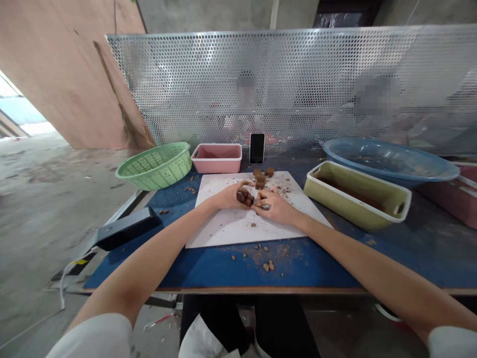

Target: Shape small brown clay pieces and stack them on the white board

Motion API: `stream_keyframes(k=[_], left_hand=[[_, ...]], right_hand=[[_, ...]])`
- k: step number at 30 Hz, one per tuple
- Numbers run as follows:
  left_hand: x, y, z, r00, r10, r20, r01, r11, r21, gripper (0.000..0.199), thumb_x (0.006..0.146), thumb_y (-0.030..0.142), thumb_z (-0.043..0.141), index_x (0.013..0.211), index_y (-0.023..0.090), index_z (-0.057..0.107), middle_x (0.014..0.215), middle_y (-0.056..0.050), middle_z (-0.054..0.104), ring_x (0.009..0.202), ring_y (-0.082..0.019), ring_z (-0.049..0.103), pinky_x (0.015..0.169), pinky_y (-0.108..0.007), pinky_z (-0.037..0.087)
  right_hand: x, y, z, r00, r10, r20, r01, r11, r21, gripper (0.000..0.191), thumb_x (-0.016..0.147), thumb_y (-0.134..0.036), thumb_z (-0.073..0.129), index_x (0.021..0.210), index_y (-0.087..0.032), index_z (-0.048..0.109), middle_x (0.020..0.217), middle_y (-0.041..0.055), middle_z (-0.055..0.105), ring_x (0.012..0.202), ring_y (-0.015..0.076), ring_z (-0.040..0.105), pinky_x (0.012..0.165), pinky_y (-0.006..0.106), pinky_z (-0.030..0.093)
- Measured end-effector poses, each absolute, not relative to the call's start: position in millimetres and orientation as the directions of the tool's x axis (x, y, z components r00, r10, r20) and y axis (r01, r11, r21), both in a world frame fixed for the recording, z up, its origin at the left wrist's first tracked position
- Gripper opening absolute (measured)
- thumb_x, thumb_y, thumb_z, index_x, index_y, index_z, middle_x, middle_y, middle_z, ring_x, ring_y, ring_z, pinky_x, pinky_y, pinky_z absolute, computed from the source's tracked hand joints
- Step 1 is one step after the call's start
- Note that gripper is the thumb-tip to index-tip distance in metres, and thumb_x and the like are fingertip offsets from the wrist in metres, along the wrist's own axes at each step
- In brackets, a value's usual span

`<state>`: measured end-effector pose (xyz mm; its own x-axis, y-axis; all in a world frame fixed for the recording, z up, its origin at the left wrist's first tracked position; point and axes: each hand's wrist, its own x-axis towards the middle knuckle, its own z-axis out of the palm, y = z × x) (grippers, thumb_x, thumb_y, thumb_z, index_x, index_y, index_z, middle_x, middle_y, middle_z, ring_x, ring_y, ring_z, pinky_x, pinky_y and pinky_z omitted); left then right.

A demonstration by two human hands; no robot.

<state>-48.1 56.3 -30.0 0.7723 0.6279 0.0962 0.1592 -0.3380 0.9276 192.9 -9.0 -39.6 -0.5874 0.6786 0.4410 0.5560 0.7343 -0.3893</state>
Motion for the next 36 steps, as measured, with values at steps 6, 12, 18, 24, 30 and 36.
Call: stream_keyframes(k=[6,12,18,24,30,36], left_hand=[[-47.7,58.1,-32.2,0.781,0.615,0.109,0.130,-0.331,0.935,0.086,0.072,0.025,0.092,0.146,0.021,0.048,0.095,-0.005,0.077,0.087,-0.020,0.075,0.082,-0.035,0.057],[-47.0,59.2,-35.4,0.769,0.630,0.109,0.120,-0.309,0.943,0.087,0.071,0.024,0.092,0.146,0.020,0.048,0.096,-0.006,0.077,0.088,-0.019,0.075,0.084,-0.036,0.057],[-45.4,56.0,-31.7,0.771,0.629,0.099,0.107,-0.281,0.954,0.085,0.071,0.021,0.091,0.144,0.019,0.049,0.096,-0.007,0.077,0.087,-0.018,0.075,0.083,-0.035,0.057],[-48.9,49.8,-25.2,0.749,0.655,0.094,0.137,-0.292,0.946,0.094,0.068,0.019,0.092,0.149,0.019,0.044,0.108,-0.013,0.079,0.091,-0.019,0.075,0.088,-0.037,0.057],[-51.4,38.9,-17.4,0.717,0.686,0.120,0.111,-0.283,0.953,0.112,0.067,0.015,0.091,0.159,0.020,0.027,0.100,-0.011,0.080,0.086,-0.019,0.074,0.084,-0.036,0.055],[-50.4,35.9,-17.6,0.695,0.708,0.126,0.121,-0.288,0.950,0.112,0.066,0.017,0.091,0.158,0.020,0.027,0.100,-0.009,0.079,0.086,-0.019,0.073,0.082,-0.035,0.053]], right_hand=[[193.1,-7.7,-39.2,-0.564,0.689,0.455,0.585,0.722,-0.369,0.028,0.103,-0.030,0.064,0.078,-0.021,0.076,0.090,0.0038,0.066,0.093,0.0210,0.061,0.097,0.042,0.034],[191.3,-9.5,-40.5,-0.572,0.680,0.459,0.584,0.730,-0.354,0.031,0.104,-0.030,0.062,0.077,-0.022,0.075,0.088,0.0036,0.067,0.094,0.0212,0.061,0.096,0.042,0.034],[196.9,-13.1,-20.4,-0.503,0.639,0.582,0.625,0.734,-0.265,0.028,0.104,-0.032,0.058,0.084,-0.021,0.072,0.094,0.0061,0.068,0.092,0.0224,0.061,0.096,0.045,0.037],[261.6,-18.0,36.9,-0.178,0.718,0.673,0.873,0.430,-0.228,0.035,0.105,-0.041,0.048,0.098,-0.021,0.077,0.106,0.0102,0.071,0.106,0.0281,0.064,0.104,0.049,0.035],[372.4,-15.9,48.2,0.132,0.919,0.370,0.989,-0.098,-0.109,0.041,0.103,-0.044,0.048,0.098,-0.017,0.079,0.101,0.0183,0.076,0.096,0.0332,0.067,0.095,0.048,0.040],[439.2,-9.4,28.1,0.116,0.993,0.018,0.974,-0.111,-0.197,0.036,0.097,-0.045,0.066,0.088,-0.014,0.083,0.102,0.0277,0.077,0.079,0.0310,0.069,0.077,0.045,0.045]])
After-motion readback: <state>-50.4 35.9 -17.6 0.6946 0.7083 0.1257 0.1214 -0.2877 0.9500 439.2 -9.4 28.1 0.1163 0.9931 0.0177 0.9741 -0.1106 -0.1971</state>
